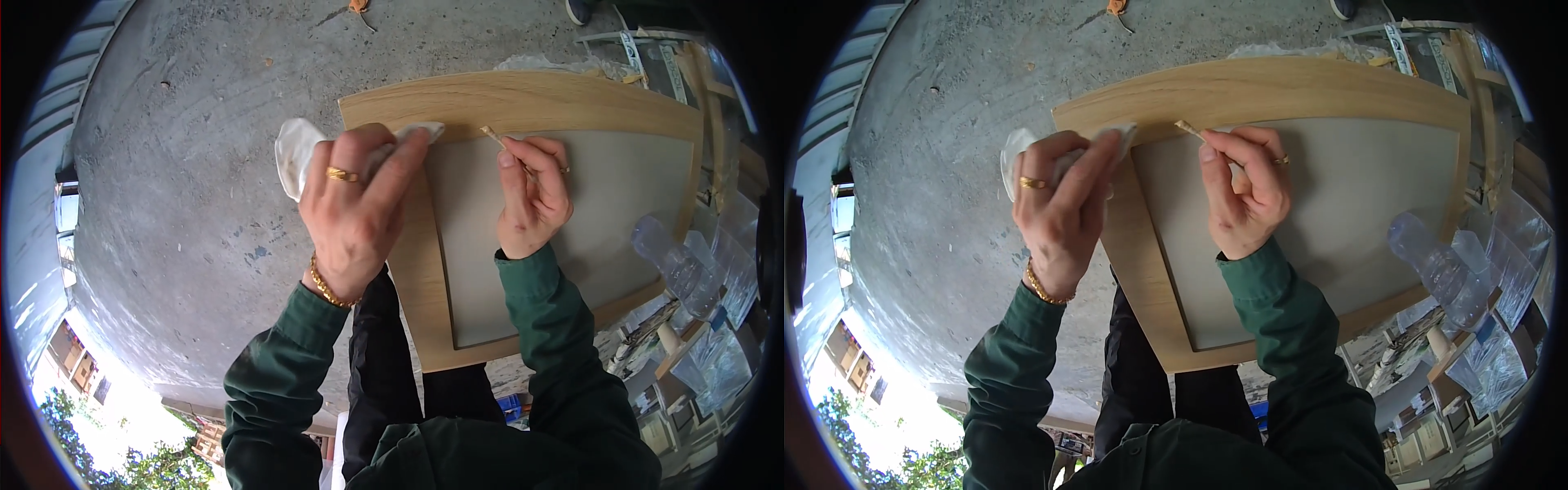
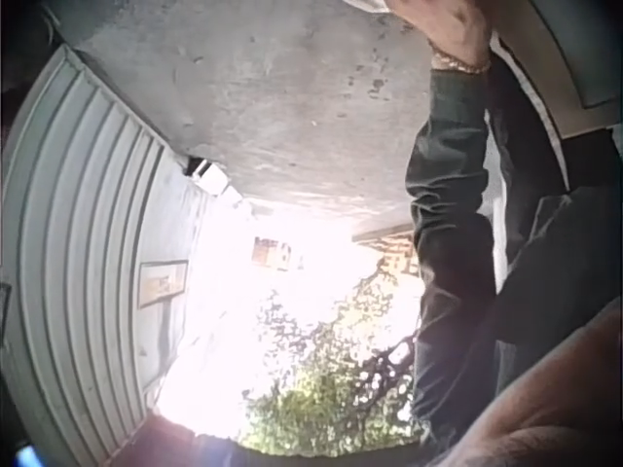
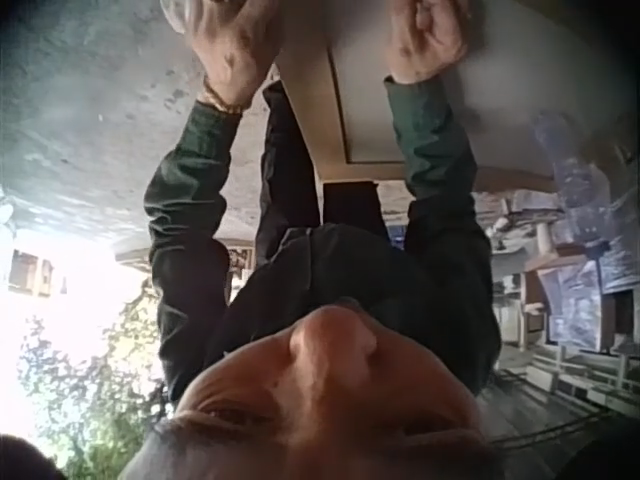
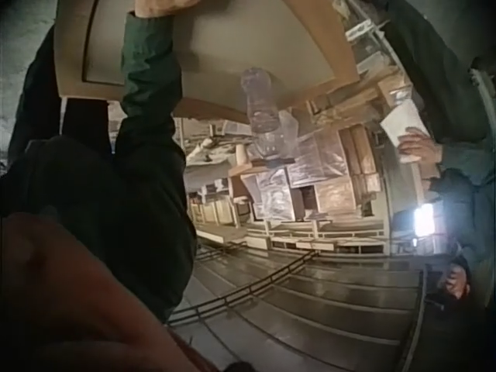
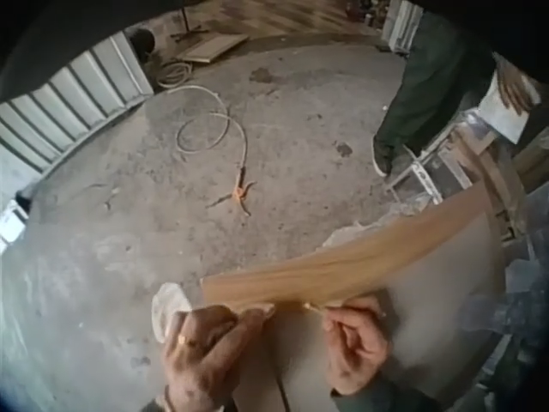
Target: Cleaning and finishing wooden cabinet frames using a scraper, cloth, and a fine applicator tool.
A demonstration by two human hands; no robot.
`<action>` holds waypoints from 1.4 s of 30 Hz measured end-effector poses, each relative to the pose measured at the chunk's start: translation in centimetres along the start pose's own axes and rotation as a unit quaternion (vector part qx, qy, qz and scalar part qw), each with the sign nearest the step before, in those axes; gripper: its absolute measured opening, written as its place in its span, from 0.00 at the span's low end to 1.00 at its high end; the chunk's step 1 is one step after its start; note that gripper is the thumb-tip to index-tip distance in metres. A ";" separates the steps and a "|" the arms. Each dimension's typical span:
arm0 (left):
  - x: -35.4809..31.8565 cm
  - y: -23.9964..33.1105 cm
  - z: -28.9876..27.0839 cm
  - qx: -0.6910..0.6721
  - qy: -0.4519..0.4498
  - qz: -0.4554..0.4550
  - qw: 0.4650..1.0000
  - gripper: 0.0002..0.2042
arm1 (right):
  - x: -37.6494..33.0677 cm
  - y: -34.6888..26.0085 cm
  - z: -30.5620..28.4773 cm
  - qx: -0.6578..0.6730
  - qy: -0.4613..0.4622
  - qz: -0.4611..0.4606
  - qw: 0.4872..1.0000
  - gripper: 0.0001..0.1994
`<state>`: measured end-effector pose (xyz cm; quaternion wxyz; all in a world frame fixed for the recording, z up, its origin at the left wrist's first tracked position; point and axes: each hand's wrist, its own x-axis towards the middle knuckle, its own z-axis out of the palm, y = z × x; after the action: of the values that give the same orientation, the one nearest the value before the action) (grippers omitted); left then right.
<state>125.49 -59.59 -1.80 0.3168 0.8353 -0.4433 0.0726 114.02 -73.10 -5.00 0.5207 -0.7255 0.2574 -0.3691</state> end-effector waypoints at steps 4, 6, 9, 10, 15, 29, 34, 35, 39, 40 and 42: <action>0.7 -0.3 0.7 0.038 -0.058 0.069 0.995 0.18 | 0.0 -0.1 0.1 0.004 0.003 0.012 1.000 0.07; 1.2 -0.3 0.6 0.042 -0.084 0.076 0.993 0.17 | 0.0 0.0 0.1 0.000 0.004 0.006 1.000 0.08; 1.5 -0.6 0.6 0.050 -0.113 0.094 0.988 0.16 | 0.1 0.0 0.0 -0.006 0.003 0.003 1.000 0.08; 1.4 -0.7 0.6 0.066 -0.127 0.109 0.984 0.17 | 0.1 0.0 0.0 -0.006 0.004 0.004 1.000 0.08; 1.3 -0.7 0.6 0.081 -0.151 0.127 0.977 0.18 | 0.1 0.2 0.0 -0.005 0.005 -0.006 1.000 0.08; -0.3 1.0 0.3 0.095 -0.153 0.039 0.983 0.17 | 0.3 0.3 -0.1 -0.017 0.003 -0.012 1.000 0.08; -1.0 2.1 0.3 0.118 -0.156 0.010 0.981 0.18 | 0.2 0.3 -0.1 -0.040 0.001 -0.017 0.999 0.07; -1.1 2.2 0.3 0.120 -0.157 0.000 0.980 0.19 | 0.2 0.3 -0.1 -0.034 0.003 -0.016 0.999 0.08; -1.3 3.1 -0.1 0.126 -0.179 -0.023 0.976 0.19 | 0.1 0.1 0.0 -0.007 0.005 0.008 1.000 0.08; -1.5 3.3 -0.1 0.121 -0.180 -0.034 0.976 0.17 | 0.1 0.0 0.0 -0.007 0.004 0.008 1.000 0.08; -1.5 3.3 -0.3 0.118 -0.180 -0.044 0.976 0.16 | 0.1 -0.1 0.0 -0.022 -0.001 0.014 1.000 0.08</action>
<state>122.02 -59.72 -0.66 0.1340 0.8849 -0.4441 -0.0417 114.03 -73.14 -4.93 0.5097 -0.7336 0.2753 -0.3553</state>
